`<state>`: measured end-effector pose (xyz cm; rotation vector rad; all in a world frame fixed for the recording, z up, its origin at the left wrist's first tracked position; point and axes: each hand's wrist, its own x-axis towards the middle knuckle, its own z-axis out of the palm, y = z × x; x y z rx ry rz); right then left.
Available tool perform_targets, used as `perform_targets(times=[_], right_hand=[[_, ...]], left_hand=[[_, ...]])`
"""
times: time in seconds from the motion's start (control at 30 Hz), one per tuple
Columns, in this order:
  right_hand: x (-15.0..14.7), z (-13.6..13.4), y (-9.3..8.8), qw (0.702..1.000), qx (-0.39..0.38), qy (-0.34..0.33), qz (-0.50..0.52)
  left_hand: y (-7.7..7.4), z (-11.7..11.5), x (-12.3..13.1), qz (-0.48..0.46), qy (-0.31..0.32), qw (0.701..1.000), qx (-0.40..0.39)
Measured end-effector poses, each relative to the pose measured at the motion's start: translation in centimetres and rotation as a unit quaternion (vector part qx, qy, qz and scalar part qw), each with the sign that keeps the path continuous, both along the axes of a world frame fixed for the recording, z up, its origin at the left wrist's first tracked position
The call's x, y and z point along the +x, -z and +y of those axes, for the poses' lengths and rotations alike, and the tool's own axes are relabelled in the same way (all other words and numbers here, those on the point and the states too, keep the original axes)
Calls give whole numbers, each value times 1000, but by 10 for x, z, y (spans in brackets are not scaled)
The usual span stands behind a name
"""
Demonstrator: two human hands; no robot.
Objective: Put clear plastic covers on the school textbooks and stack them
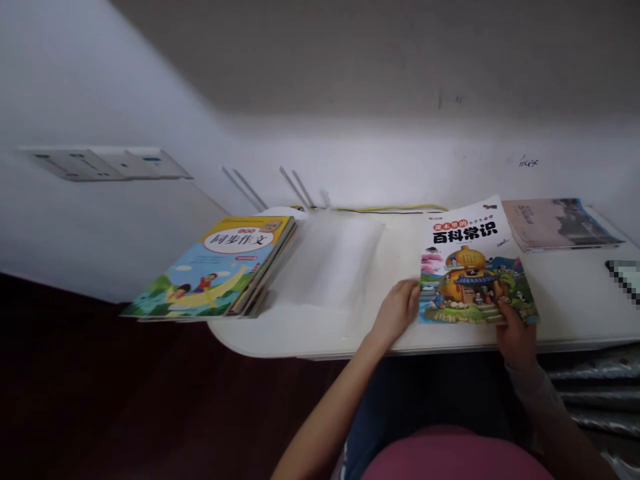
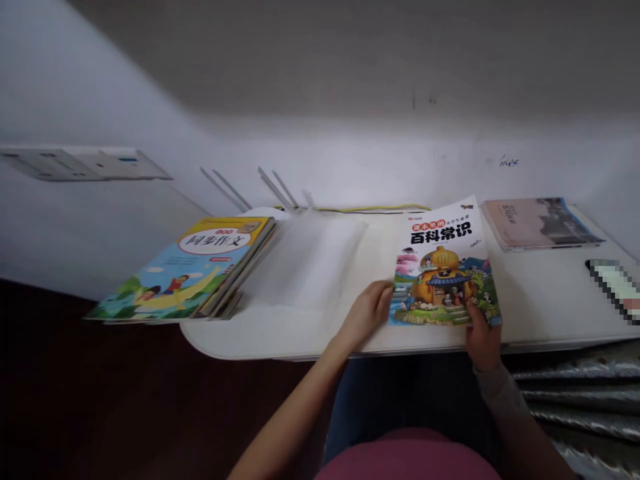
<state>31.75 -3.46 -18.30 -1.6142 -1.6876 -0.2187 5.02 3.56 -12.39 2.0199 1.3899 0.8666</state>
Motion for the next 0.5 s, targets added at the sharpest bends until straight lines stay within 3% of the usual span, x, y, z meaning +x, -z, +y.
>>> perform_targets(times=[0.1, 0.2, 0.37, 0.43, 0.5], right_hand=[[18, 8, -13, 999, 47, 14, 8], [24, 15, -41, 998, 37, 1, 52], [13, 22, -114, 993, 0, 3, 114], [-3, 25, -140, 997, -44, 20, 56], [-29, 28, -157, 994, -83, 3, -66]], left_hand=[[-3, 8, -24, 236, -80, 963, 103], [4, 13, -49, 353, -137, 920, 97], [14, 18, -76, 368, -149, 914, 83], [13, 19, -79, 358, -150, 918, 85], [10, 18, -78, 351, -148, 922, 75]])
